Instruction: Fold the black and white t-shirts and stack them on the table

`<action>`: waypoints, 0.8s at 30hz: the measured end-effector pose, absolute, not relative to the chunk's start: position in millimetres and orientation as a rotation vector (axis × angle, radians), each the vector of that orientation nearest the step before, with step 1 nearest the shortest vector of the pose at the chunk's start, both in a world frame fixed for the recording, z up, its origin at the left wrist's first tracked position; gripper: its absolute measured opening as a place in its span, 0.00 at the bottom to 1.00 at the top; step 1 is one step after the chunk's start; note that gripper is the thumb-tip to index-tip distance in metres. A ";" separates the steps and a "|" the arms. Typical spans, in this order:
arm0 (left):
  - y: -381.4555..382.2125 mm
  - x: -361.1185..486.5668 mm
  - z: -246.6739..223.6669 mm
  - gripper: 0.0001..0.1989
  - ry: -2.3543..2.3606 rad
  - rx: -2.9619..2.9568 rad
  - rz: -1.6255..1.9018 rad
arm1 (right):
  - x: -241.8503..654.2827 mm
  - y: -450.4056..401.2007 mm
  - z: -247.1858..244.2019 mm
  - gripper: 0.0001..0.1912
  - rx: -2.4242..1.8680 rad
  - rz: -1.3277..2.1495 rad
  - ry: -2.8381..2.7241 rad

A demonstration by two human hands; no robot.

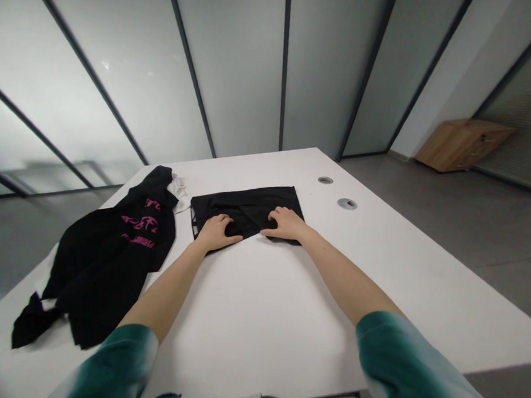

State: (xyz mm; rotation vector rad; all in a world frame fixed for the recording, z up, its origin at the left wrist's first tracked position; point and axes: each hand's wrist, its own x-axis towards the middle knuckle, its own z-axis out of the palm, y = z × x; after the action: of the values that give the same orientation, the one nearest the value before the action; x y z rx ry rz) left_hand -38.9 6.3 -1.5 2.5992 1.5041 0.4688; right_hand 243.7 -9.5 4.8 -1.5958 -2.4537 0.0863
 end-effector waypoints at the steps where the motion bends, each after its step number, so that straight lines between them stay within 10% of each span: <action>1: 8.2 -40.2 -5.0 0.26 1.506 2.584 0.484 | 244.3 -8.3 0.9 0.30 -1.623 0.076 -2.448; 8: 25.4 -50.9 -12.5 0.14 1.553 2.266 0.744 | 258.9 3.7 -14.2 0.18 -1.619 0.126 -2.290; 24: 14.5 -4.1 60.2 0.24 1.010 1.727 1.184 | 190.0 5.2 54.4 0.25 -1.038 0.970 -1.394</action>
State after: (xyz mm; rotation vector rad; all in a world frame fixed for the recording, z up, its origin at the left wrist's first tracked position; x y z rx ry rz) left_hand -4.1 14.5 60.2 1.7274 1.0099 1.1837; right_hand 190.0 5.2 54.4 -1.0379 -1.3944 0.9700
